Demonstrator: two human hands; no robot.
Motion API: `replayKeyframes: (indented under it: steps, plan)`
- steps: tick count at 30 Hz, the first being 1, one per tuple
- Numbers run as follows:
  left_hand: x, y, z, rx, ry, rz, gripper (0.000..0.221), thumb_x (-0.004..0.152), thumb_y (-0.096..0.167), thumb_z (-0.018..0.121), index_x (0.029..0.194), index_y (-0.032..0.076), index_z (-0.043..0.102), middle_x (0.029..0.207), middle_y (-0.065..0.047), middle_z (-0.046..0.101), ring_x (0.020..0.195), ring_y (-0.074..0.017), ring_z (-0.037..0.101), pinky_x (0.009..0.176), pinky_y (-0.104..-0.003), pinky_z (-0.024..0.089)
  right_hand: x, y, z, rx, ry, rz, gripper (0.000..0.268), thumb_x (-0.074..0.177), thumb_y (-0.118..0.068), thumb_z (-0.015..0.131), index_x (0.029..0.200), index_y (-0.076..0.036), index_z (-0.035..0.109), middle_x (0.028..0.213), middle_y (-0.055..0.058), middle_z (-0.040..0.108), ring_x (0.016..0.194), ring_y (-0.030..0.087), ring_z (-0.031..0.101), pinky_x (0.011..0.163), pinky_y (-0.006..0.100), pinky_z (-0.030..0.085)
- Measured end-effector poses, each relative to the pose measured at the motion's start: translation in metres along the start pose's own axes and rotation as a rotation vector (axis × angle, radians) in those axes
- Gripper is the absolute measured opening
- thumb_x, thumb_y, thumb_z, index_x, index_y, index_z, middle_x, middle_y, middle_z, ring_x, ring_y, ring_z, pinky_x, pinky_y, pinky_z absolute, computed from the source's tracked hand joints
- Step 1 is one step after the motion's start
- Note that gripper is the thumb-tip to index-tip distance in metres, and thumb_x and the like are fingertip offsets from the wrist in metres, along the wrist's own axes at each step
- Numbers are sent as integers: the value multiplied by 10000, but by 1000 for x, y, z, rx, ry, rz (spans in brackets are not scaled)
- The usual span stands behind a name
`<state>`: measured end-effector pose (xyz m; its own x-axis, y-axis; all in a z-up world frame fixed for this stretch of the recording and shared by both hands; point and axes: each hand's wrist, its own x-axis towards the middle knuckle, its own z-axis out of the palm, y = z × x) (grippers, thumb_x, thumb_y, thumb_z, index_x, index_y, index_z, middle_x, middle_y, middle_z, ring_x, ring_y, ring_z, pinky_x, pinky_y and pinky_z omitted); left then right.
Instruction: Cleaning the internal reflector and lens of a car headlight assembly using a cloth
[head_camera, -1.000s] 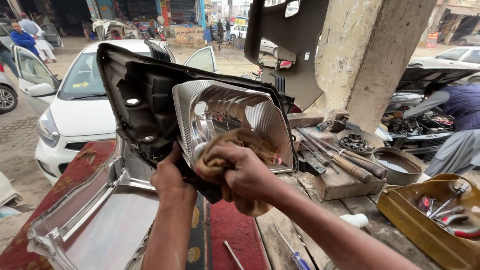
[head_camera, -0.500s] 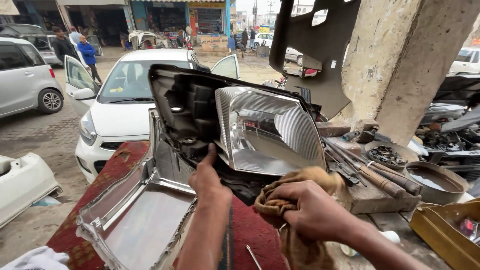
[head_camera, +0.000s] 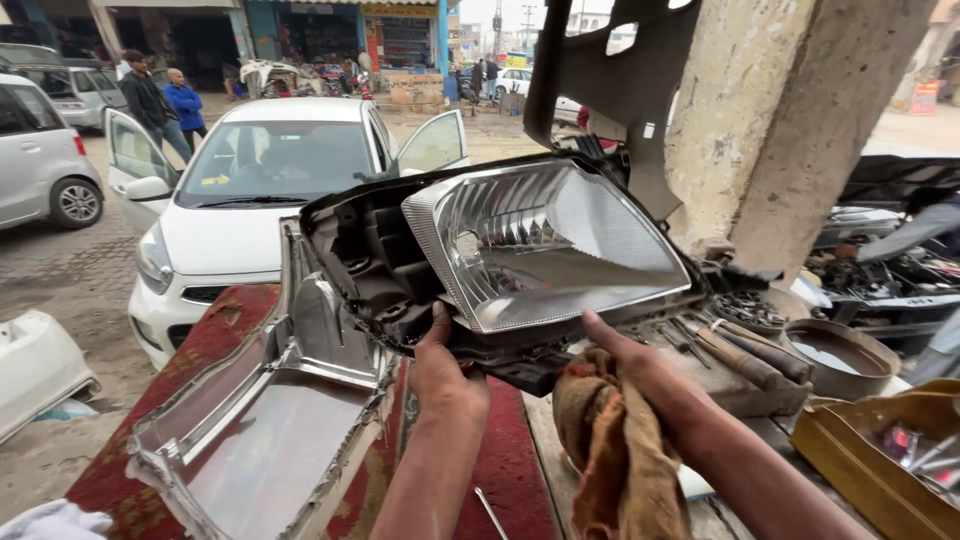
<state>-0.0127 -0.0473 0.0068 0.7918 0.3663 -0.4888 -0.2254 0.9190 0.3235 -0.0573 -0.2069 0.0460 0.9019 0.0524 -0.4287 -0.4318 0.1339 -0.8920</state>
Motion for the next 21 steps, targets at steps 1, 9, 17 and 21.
replayKeyframes:
  steps: [1,9,17,21]
  plan:
    - [-3,-3,0,4,-2,-5,362,783,127,809,1115,32,701,1116,-104,774,998,-274,711,891,-381,567,5,-1,-6,4,6,-1,678,909,-557,601,1008,105,706,957,283,744,789,396,673,842,471,559]
    - [28,-34,-19,-29,-186,-175,165,832,178,801,982,122,763,1011,-46,774,937,-221,679,878,-358,585,31,-13,-30,-116,137,-296,475,753,-429,821,742,-13,591,651,135,588,515,292,534,613,414,516]
    - [55,-57,-48,15,-367,-290,216,816,212,799,991,98,743,783,-44,617,792,-168,546,1124,-588,525,40,-17,-47,-5,88,-502,324,707,-224,846,699,-71,561,582,57,518,438,210,486,467,349,451]
    - [66,-67,-45,45,-478,-420,401,791,182,806,1189,207,764,1602,-298,417,1040,-155,725,650,-248,657,46,-24,-60,-5,80,-571,298,710,-167,810,692,-107,519,632,33,507,495,188,483,502,335,456]
